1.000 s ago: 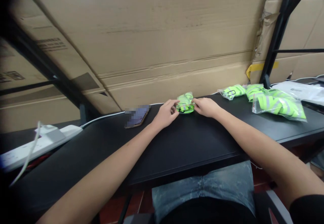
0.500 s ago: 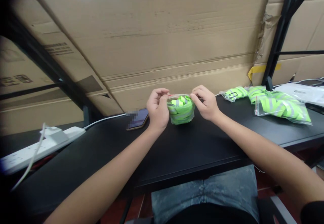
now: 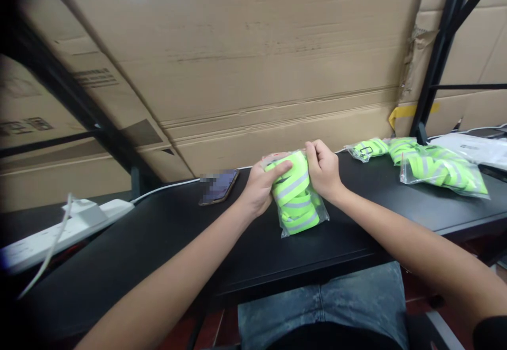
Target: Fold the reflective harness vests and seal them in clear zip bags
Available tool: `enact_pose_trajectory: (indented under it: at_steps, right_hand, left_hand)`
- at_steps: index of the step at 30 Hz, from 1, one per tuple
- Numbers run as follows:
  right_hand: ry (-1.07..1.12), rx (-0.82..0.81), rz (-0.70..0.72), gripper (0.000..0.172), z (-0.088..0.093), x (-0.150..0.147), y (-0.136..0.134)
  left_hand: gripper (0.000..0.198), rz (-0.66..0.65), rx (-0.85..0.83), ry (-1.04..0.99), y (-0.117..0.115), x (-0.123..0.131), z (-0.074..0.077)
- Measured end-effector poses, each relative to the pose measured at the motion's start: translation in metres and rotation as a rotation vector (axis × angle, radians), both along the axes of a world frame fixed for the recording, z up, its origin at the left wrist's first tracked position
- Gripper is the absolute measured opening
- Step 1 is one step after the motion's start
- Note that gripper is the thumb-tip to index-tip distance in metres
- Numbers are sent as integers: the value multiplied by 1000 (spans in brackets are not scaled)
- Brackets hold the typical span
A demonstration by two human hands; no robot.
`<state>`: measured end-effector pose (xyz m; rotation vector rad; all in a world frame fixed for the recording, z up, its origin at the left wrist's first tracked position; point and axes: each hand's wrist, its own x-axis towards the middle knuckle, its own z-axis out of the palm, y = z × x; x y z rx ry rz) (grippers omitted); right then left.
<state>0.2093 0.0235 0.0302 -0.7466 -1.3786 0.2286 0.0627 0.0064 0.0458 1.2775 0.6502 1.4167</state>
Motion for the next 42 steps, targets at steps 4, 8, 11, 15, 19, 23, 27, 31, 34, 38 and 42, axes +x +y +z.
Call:
enact_pose_trajectory:
  at_steps: [4, 8, 11, 15, 19, 23, 27, 31, 34, 38, 42]
  right_hand:
    - [-87, 272, -9, 17, 11, 6, -3]
    - [-407, 445, 76, 7, 30, 13, -12]
    - [-552, 441, 137, 6, 41, 17, -18]
    - [-627, 461, 105, 15, 46, 24, -22]
    - [-626, 372, 132, 17, 46, 34, -21]
    - [-725, 192, 243, 17, 50, 41, -22]
    - [-801, 82, 341, 16, 57, 45, -25]
    - [-865, 26, 417, 16, 59, 46, -28]
    - [-866, 62, 412, 14, 57, 45, -28]
    - [-696, 236, 252, 9, 49, 41, -26]
    - [-685, 243, 192, 20, 44, 37, -25]
  left_hand:
    - [47, 83, 89, 67, -2, -3, 10]
    - [44, 118, 267, 219, -3, -12, 21]
    - [42, 137, 383, 346, -3, -20, 24]
    - [39, 147, 429, 446, -2, -26, 23]
    - [40, 164, 392, 445, -2, -25, 21]
    - [43, 139, 340, 419, -2, -24, 21]
    - [42, 107, 342, 401, -1, -23, 19]
    - [40, 79, 341, 381, -1, -22, 16]
    - [36, 36, 323, 349, -3, -21, 16]
    - [32, 34, 268, 322, -6, -20, 16]
    - [36, 64, 249, 298, -6, -21, 17]
